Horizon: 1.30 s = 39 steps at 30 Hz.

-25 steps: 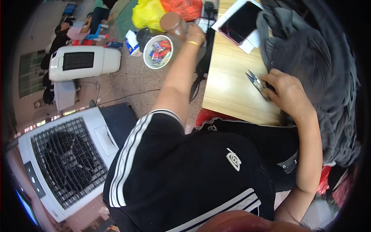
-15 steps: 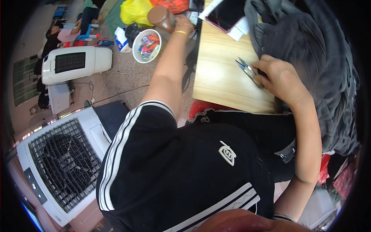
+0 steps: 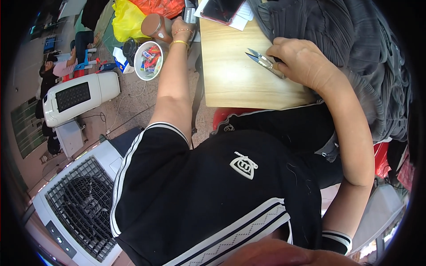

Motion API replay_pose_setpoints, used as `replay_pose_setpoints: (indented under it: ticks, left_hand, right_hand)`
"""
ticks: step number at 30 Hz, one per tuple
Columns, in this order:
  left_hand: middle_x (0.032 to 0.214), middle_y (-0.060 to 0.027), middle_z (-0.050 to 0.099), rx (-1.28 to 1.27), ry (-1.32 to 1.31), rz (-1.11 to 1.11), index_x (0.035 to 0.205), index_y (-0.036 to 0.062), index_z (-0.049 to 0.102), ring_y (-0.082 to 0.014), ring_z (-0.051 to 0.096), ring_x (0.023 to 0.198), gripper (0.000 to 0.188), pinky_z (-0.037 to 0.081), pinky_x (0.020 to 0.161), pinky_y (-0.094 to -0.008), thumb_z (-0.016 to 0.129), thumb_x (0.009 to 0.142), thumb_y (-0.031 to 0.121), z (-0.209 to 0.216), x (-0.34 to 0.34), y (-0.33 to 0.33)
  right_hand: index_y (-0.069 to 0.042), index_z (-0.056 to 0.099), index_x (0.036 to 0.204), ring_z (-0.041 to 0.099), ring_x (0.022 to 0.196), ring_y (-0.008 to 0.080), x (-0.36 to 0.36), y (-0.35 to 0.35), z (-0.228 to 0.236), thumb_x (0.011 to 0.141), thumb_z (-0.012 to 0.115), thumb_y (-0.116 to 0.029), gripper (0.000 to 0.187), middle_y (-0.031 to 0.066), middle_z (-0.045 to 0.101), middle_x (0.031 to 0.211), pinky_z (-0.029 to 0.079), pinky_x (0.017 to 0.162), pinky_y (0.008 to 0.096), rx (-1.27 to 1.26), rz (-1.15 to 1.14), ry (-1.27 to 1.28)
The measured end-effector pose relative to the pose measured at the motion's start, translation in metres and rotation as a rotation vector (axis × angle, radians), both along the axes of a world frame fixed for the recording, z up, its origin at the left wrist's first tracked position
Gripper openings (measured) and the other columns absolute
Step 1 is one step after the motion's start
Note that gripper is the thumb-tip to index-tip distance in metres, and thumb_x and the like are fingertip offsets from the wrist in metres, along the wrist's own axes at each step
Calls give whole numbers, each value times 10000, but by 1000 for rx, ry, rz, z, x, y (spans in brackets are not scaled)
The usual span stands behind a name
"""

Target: Inspecting fabric pieces for quality, trimming excess threads with scissors, and recording production data in a logbook.

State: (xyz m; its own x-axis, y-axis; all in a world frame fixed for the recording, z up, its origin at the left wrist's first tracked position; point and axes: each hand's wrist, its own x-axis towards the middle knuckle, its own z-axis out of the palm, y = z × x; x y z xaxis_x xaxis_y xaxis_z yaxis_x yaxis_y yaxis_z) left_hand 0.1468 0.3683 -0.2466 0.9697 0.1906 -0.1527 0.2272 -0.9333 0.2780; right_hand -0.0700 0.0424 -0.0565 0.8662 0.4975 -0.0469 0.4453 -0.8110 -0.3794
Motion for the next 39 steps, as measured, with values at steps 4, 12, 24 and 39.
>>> replay_pose_setpoints:
  ticks: [4,12,24,39]
  left_hand:
    - [1018,-220,711,-4,-94,24,991,43,683,-371,687,979,476,537,869,-422,847,640,320,11,-6,-1]
    - [912,-257,691,228,-434,-77,964,12,620,-434,676,877,498,531,808,-494,875,638,288,91,-19,12]
    - [1107,-92,691,-1766,-84,-188,1162,11,602,-189,680,980,349,558,904,-340,746,844,21,202,-119,-82]
    - [1373,-105,531,-2023,918,-86,1378,21,447,-227,521,1273,402,420,1071,-437,528,1016,177,199,-218,-241]
  right_hand:
    - [-39,740,958,692,928,275,-2,0,-1,825,633,-49,171,108,695,974,550,844,368,-41,-24,6]
    - [-51,709,948,680,837,281,1,-5,-14,775,684,-63,176,86,662,921,556,783,359,63,62,-99]
    - [-78,670,1138,646,825,291,-2,-21,43,862,686,-193,299,84,633,921,529,735,368,372,-291,-366]
    - [91,507,1328,530,1242,400,-105,-60,56,933,607,-325,583,269,519,1344,430,1034,403,528,-772,-329]
